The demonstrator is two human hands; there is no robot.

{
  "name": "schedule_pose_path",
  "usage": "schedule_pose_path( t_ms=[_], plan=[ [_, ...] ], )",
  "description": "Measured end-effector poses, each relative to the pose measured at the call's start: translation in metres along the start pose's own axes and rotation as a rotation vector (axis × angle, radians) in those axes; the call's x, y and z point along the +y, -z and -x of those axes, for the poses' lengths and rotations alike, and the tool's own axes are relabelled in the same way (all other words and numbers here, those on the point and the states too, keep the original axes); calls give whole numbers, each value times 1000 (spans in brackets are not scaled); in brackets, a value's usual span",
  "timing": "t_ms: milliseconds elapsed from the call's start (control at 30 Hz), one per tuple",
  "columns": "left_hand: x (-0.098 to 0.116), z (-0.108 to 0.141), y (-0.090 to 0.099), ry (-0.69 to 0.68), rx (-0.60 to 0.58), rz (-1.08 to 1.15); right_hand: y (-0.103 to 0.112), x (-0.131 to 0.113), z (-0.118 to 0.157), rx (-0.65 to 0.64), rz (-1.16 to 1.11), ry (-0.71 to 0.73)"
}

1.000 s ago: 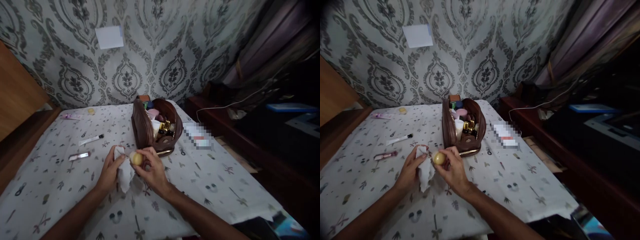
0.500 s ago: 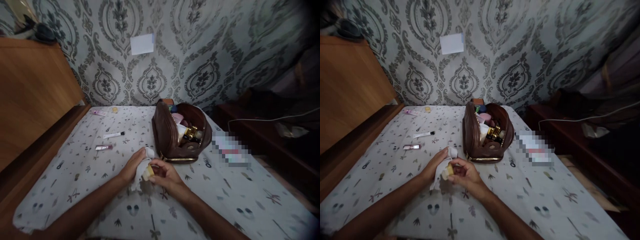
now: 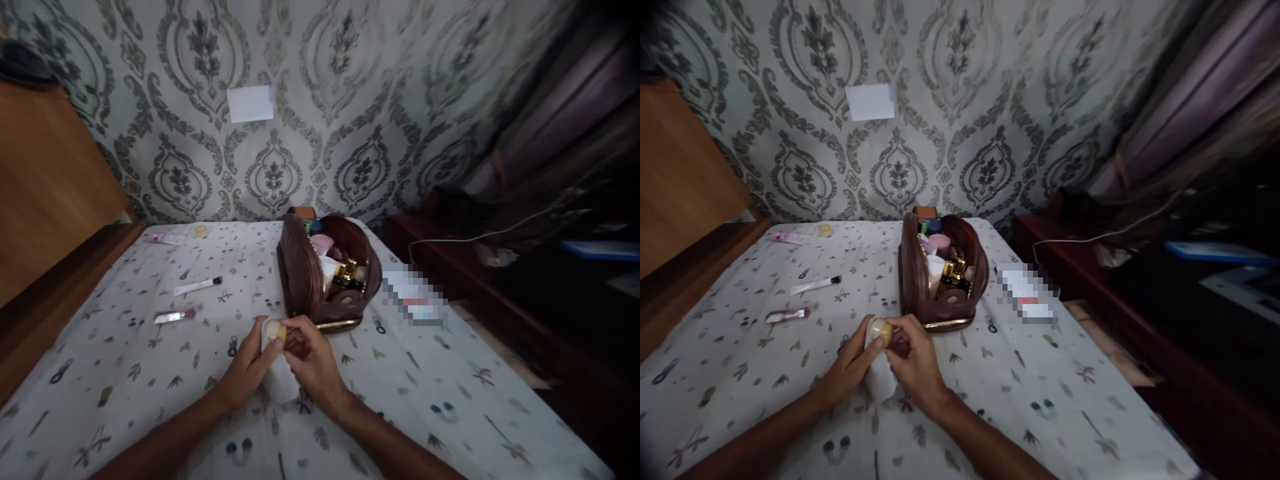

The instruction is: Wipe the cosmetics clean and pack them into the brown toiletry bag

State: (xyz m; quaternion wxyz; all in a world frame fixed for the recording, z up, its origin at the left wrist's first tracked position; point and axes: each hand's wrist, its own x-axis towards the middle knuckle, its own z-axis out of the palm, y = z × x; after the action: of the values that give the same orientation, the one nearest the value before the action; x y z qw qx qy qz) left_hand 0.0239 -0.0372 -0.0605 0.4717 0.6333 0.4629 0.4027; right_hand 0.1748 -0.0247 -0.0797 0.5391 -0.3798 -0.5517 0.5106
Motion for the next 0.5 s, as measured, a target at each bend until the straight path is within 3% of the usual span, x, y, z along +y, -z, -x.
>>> schedule_pose_path(
  t_ms=[100,233,367,500],
  plan=[
    [-8,1,-2,47,58,-54,-1,1,4,5,154,109],
    [-29,5,2,101,260,-157,-1,3,9,0,256,127],
    [-54,1,12,22,231,-213,2,5,13,-22,307,177],
    [-72,1,19,-80,202,-302,9,5,11,-88,401,355]
  ],
)
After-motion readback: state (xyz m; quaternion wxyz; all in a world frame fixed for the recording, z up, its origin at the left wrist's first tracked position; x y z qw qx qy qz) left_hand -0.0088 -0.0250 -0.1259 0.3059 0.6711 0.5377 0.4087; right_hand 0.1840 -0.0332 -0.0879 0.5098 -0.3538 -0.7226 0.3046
